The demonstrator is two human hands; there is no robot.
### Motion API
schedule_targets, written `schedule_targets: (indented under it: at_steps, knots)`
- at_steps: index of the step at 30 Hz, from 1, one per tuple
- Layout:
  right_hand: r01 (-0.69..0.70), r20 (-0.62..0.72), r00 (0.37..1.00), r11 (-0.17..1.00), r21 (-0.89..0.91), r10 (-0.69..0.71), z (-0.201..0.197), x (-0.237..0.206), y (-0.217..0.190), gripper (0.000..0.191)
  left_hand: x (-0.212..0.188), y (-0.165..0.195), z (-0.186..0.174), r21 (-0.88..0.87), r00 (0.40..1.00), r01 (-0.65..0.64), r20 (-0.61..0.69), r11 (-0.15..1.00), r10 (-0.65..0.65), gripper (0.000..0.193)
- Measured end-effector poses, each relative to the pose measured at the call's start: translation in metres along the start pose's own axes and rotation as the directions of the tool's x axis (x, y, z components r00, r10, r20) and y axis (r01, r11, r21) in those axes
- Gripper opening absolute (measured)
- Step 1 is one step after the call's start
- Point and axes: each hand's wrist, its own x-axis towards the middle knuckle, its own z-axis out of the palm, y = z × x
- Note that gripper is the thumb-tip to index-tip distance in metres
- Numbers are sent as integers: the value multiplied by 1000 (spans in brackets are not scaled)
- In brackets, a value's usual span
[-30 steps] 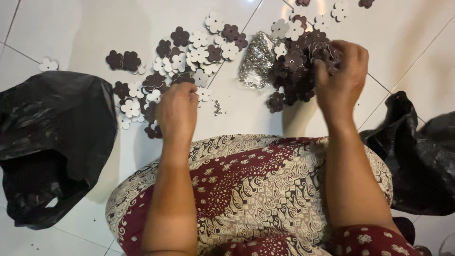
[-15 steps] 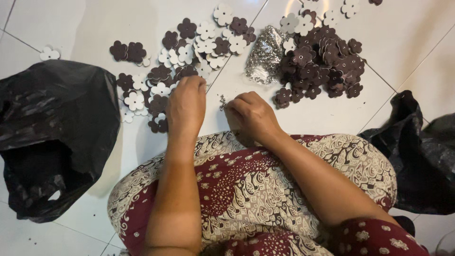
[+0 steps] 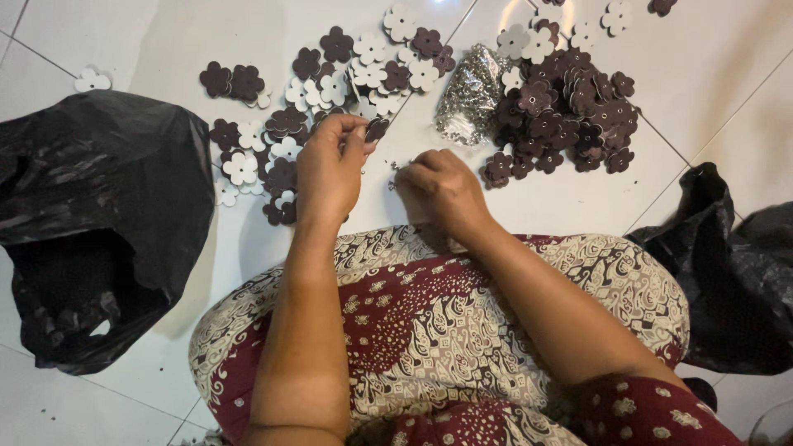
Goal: The person sits on a tiled floor and assembles flower-shaped decorative pieces by inserting small metal fasteners through the center of each piece. The person repeatedly picks up a piece, aligns it, and presses the fastener into place, then sets the assembled piece aside.
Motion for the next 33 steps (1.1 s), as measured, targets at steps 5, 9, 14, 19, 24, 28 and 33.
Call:
schedule_targets:
  at_steps: [5,9,14,19,24,28,33]
  knots:
    - [-158,23,987,985,73,157,-9,3,13,12,4,-3,7,-227,993,60,110,972,-36,24]
    - [-238,44,971,943,233,234,-14,9,13,11,3,-3,8,-277,977,96,212,956,-37,29]
    - [-559,224,829,754,345,512,-17,13,12,9,1,0,8,-102,973,145,195,984,-124,30]
    - [-465,216,833,431,774,509,-13,16,13,6,-2,-2,10,-8,966,165,203,986,-160,32]
    - [-440,224,832,355,825,508,-13,13,11,10,-2,-6,14,-32,964,134,236,990,-123,31]
    - [-394,107,879,581,712,465,-15,11,7,13,-5,-5,15,34,969,86,228,996,-91,30]
    - [-276,185,950,403,872,251,-13,7,3,14,-11,-1,19,235,935,114,304,965,-184,29]
